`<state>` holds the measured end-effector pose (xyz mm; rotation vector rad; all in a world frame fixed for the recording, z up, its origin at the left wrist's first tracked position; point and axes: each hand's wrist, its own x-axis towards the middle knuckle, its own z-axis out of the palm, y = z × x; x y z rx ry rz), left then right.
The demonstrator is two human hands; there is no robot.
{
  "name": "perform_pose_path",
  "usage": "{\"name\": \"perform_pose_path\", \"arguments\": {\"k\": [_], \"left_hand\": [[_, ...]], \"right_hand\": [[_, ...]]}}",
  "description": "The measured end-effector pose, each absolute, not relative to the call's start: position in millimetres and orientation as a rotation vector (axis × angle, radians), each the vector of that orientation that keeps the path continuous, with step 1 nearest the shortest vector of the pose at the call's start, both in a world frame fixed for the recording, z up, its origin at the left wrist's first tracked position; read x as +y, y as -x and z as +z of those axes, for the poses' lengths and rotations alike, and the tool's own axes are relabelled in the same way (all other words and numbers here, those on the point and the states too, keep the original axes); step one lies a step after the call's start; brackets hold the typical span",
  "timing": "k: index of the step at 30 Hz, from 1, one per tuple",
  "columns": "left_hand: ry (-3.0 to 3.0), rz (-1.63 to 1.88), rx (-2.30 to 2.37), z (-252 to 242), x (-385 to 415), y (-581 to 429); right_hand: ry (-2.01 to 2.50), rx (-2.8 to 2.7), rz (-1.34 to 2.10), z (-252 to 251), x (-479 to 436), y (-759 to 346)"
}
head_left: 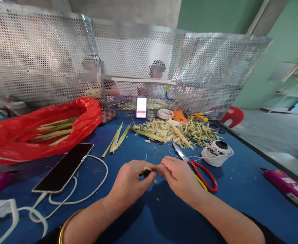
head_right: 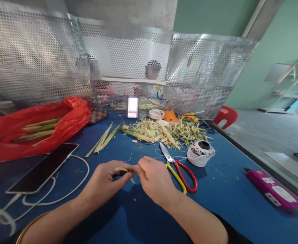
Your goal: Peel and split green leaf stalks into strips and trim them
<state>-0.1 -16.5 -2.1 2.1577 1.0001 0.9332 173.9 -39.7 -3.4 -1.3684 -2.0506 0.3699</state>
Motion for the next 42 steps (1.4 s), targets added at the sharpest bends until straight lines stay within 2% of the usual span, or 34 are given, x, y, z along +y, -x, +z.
{"name": "perform_pose_path", "arguments": {"k": [4, 13, 42], "left_hand": [[-2.099, 0.889, 1.043, -1.5, -16.4, 0.3], [-1.5, 0.779, 1.039, 2.9, -9.5, -1.4], [-1.476, 0.667, 0.966, 9.2, -11.0, -3.4]], "right_hand": [[1.345, -2.02, 0.409, -6.2, -37.4, -173.0], [1.148, -1.854, 0.662, -0.5, -35.9, -175.1], [1.336, -2.072, 0.196, 2.4, -36.5, -178.5]]}}
